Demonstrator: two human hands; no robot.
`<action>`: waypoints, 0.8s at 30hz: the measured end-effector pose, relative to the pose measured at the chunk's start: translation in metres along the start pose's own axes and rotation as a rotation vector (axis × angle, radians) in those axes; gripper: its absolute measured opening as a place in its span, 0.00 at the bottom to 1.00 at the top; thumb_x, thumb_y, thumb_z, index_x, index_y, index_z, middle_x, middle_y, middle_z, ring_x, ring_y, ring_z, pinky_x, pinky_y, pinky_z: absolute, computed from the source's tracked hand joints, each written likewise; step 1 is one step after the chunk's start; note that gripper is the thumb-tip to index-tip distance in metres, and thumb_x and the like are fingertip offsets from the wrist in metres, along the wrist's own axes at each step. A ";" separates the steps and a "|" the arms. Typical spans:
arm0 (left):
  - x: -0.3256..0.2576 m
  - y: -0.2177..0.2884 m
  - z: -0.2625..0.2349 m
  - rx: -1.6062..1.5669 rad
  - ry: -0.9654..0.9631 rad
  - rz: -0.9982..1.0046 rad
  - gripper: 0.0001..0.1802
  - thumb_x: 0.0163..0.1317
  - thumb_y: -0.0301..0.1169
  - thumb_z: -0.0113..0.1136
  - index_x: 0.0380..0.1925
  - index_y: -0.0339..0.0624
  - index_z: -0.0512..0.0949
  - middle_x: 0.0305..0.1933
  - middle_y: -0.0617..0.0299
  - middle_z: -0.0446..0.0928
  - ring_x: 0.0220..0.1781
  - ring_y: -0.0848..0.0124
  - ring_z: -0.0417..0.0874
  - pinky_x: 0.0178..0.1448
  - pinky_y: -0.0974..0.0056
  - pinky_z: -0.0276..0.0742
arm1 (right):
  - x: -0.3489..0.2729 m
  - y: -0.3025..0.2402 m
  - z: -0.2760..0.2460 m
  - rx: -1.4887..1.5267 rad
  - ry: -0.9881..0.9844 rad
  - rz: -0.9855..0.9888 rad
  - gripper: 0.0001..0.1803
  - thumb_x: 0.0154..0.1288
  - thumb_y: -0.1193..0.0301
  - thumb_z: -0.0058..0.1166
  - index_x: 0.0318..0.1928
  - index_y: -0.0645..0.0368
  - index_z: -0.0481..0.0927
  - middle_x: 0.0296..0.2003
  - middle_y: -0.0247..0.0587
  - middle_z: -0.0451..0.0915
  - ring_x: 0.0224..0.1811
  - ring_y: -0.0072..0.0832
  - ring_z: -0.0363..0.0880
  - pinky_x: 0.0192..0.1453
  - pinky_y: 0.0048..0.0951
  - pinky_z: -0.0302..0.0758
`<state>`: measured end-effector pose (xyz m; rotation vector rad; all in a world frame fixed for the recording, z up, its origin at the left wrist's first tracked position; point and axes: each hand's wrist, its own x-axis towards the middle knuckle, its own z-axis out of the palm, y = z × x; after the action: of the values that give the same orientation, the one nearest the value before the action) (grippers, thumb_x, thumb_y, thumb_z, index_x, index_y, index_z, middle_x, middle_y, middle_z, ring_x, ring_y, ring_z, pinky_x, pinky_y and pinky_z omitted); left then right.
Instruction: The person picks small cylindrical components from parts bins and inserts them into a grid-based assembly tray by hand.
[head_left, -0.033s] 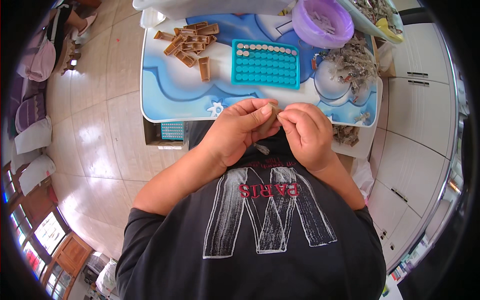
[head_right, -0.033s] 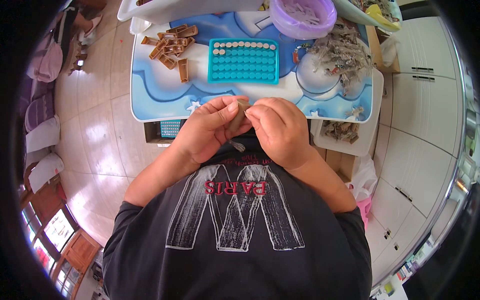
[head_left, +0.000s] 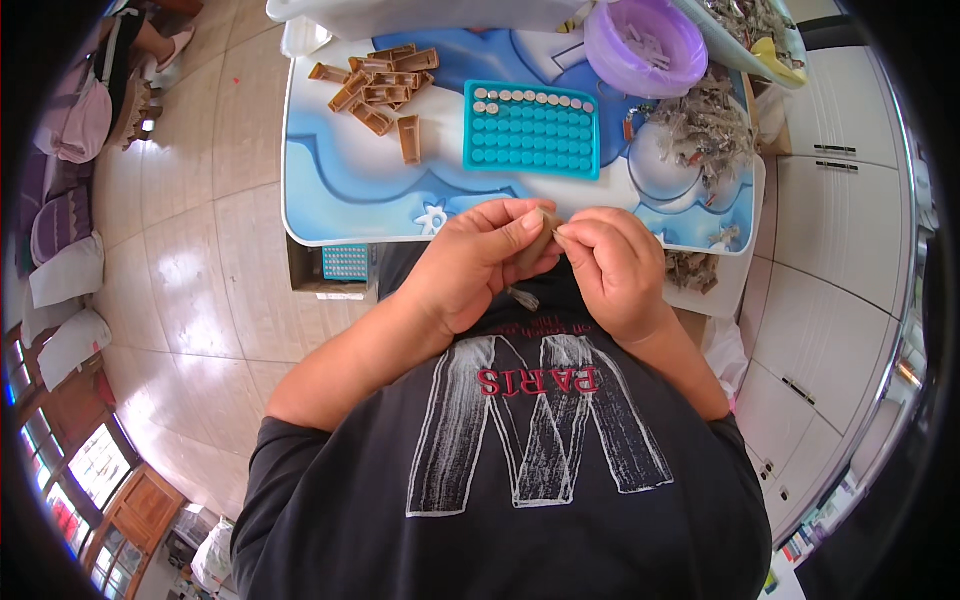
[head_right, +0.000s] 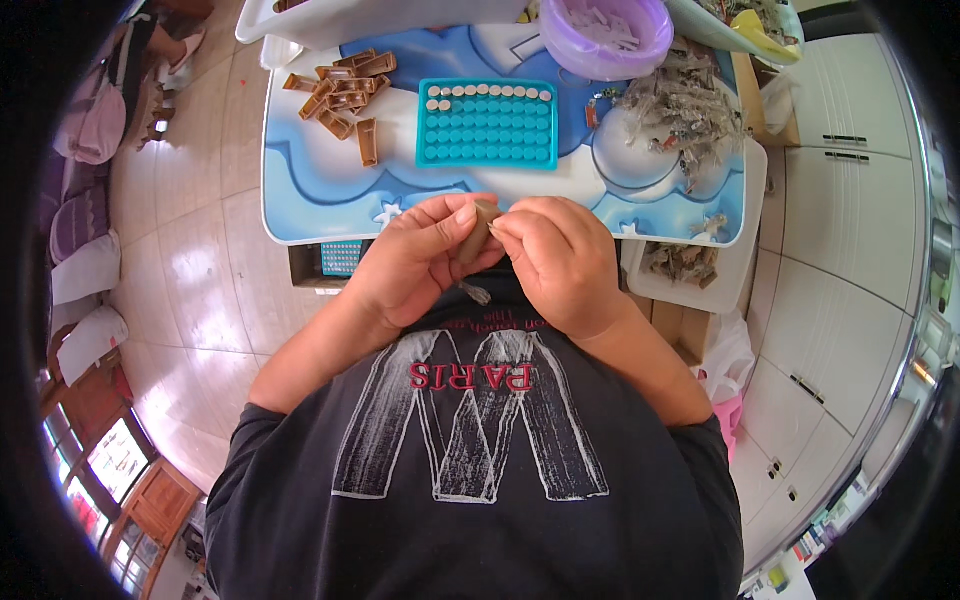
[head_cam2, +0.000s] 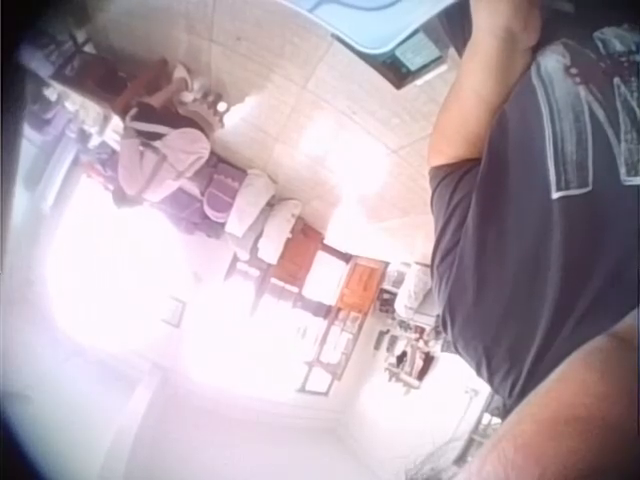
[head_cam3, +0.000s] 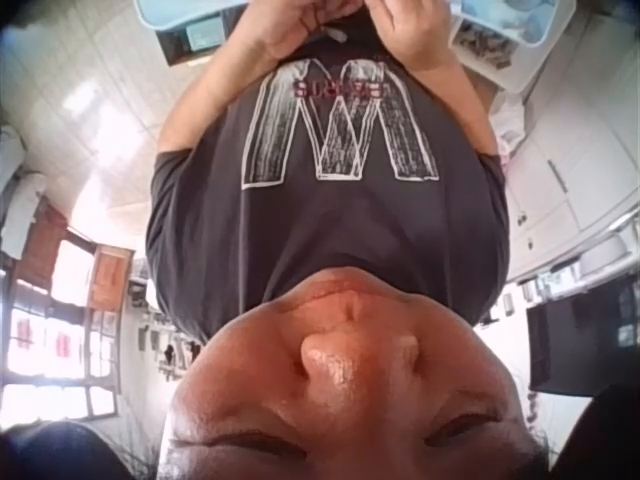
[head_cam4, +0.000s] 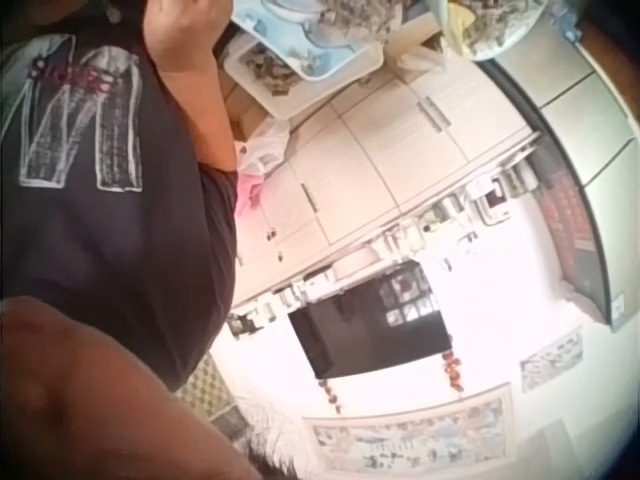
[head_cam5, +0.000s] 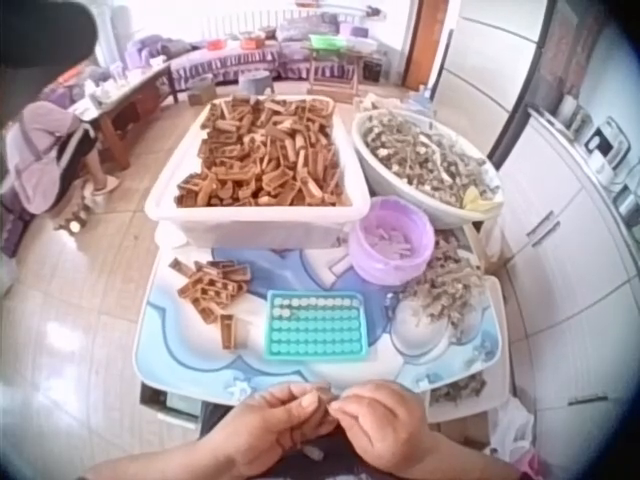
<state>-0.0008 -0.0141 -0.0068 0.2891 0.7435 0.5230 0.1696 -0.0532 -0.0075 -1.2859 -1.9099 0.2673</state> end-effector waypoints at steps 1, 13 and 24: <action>-0.001 0.001 0.004 -0.002 0.041 -0.027 0.14 0.69 0.33 0.48 0.49 0.37 0.73 0.28 0.70 0.70 0.35 0.80 0.75 0.54 0.68 0.76 | 0.000 0.000 -0.001 -0.001 0.003 -0.004 0.09 0.48 0.80 0.60 0.32 0.61 0.76 0.30 0.41 0.78 0.31 0.38 0.77 0.35 0.35 0.74; -0.006 0.003 0.002 0.081 0.017 -0.011 0.17 0.67 0.34 0.53 0.50 0.34 0.72 0.43 0.62 0.77 0.41 0.75 0.79 0.50 0.69 0.79 | -0.002 -0.005 -0.005 0.368 -0.096 0.370 0.11 0.54 0.75 0.62 0.37 0.62 0.76 0.27 0.36 0.76 0.29 0.25 0.76 0.34 0.25 0.73; 0.000 0.080 -0.056 1.100 0.790 0.827 0.12 0.63 0.36 0.58 0.34 0.37 0.77 0.31 0.61 0.78 0.24 0.78 0.74 0.31 0.69 0.72 | -0.056 0.054 -0.101 0.957 -0.146 0.901 0.19 0.49 0.69 0.68 0.41 0.58 0.75 0.30 0.26 0.74 0.29 0.13 0.70 0.31 0.13 0.66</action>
<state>-0.0678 0.0570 -0.0120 1.5142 1.6675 0.9904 0.2876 -0.1007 0.0005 -1.3177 -0.8999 1.5379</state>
